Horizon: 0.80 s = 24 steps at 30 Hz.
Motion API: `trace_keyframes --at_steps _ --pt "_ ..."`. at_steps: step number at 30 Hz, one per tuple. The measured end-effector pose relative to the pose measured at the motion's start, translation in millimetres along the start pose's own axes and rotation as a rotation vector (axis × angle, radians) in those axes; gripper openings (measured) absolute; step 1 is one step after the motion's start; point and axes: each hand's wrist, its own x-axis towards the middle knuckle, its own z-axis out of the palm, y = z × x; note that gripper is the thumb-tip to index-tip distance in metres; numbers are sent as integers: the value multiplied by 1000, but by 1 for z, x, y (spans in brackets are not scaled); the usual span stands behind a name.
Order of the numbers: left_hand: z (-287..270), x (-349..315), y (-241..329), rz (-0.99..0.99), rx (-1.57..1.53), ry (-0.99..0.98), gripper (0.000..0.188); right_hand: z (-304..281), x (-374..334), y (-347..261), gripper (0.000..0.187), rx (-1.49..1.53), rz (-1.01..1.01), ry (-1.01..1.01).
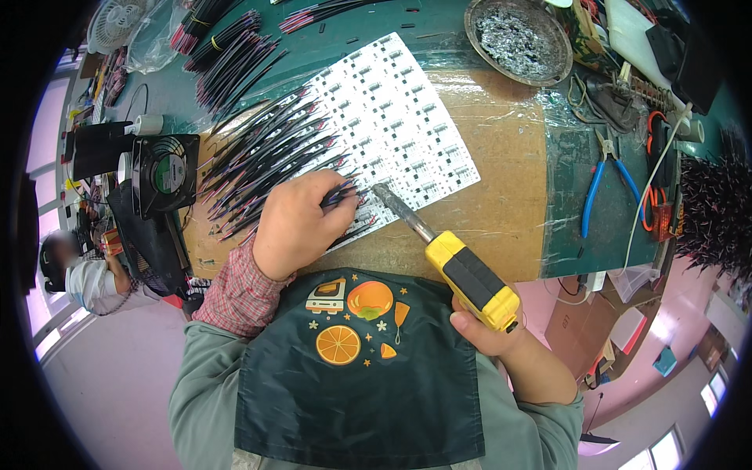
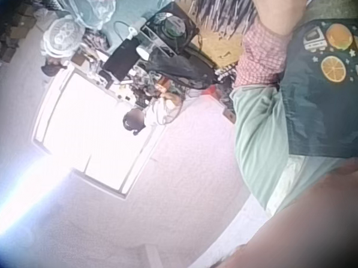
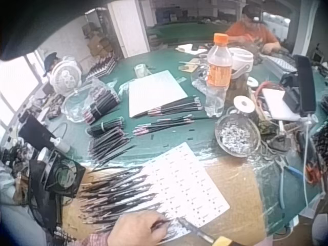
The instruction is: The person solders multiple wire bundles onto a circuit board assembly using a soldering iron.
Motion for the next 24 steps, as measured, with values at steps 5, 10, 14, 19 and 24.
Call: trace_keyframes --at_steps 5,10,14,19,24 --pt "-1 1 -1 4 -4 -26 12 -1 0 4 27 31 -2 -25" --pt "0 0 -1 16 -21 -4 11 0 -1 1 45 4 30 -32" --pt "-1 1 0 12 -17 -25 11 0 -2 1 58 -28 36 -33" --pt "-1 2 -1 16 -14 -46 11 2 0 -1 43 21 38 -20" --pt "0 0 -2 25 -2 -32 12 -1 -1 5 35 1 -26 -42"
